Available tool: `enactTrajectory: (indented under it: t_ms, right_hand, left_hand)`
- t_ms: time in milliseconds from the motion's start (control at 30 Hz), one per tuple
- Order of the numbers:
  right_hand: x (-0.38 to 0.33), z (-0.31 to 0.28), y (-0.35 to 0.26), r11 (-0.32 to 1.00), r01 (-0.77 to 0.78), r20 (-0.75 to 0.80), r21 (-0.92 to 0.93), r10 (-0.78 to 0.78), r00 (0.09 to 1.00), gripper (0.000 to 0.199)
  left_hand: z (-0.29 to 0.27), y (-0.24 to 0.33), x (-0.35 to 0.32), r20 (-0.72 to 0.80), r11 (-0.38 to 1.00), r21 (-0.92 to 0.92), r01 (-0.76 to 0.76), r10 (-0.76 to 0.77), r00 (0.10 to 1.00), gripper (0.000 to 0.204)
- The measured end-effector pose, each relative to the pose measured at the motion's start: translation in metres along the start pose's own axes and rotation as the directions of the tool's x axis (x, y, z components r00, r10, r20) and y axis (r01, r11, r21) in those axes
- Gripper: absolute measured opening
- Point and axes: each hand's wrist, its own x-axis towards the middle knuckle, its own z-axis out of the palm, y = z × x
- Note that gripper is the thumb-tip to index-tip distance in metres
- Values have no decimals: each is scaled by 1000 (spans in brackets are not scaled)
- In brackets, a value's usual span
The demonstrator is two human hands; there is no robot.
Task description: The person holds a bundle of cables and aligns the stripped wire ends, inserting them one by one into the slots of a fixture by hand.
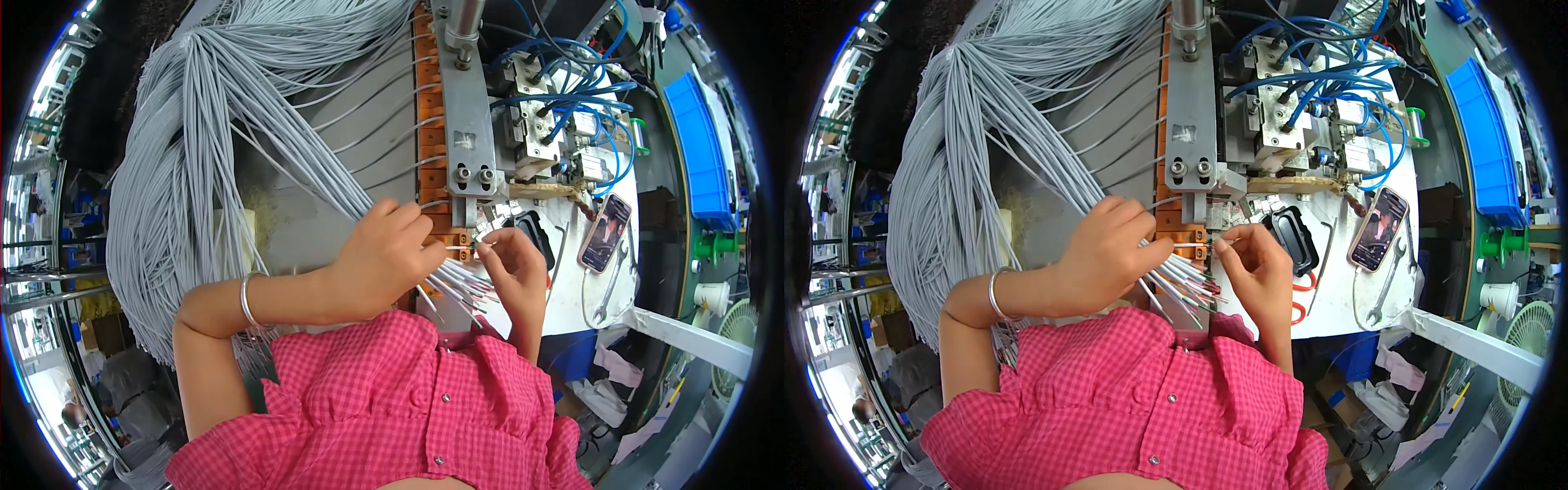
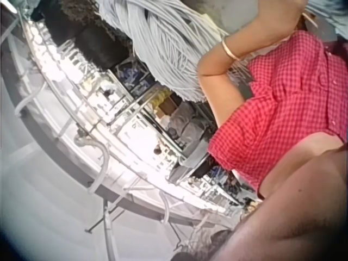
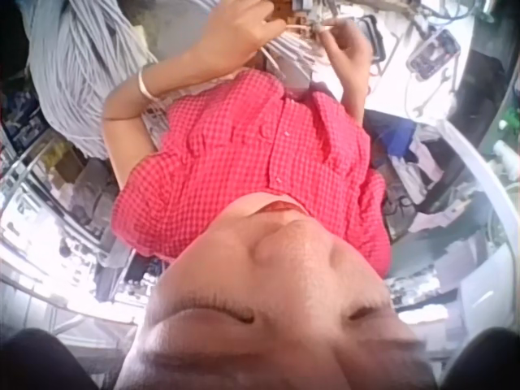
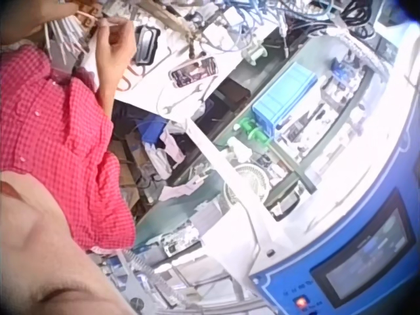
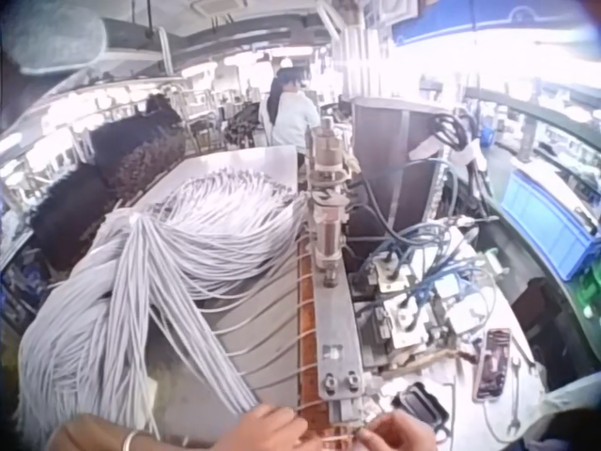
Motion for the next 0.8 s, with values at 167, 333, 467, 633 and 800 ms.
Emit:
enactTrajectory:
  t_ms: [167, 333, 467, 633, 800]
  right_hand:
    - [0, 9, -7, 980, 176, 9, 93, -178, 984, 8]
    - [-6, 10, -12, 985, 115, -114, 129, -101, 988, 5]
    - [-6, 11, -9, 974, 40, -86, 221, -21, 996, 6]
    - [-3, 2, -8, 918, 1, 130, 396, -57, 990, 5]
    - [-3, 3, -7, 922, -15, 179, 387, -58, 982, 6]
  left_hand:
    - [-3, 1, 0, 7, 994, -104, 29, -28, 1000, 28]
    - [-6, 2, 0, -24, 994, -104, 39, -42, 999, 25]
    - [-10, 3, 0, -4, 990, -107, 89, -90, 996, 22]
    - [-13, 2, 4, -13, 992, -109, 68, -70, 997, 20]
    - [-10, 1, 1, 32, 994, -96, 61, -58, 998, 18]
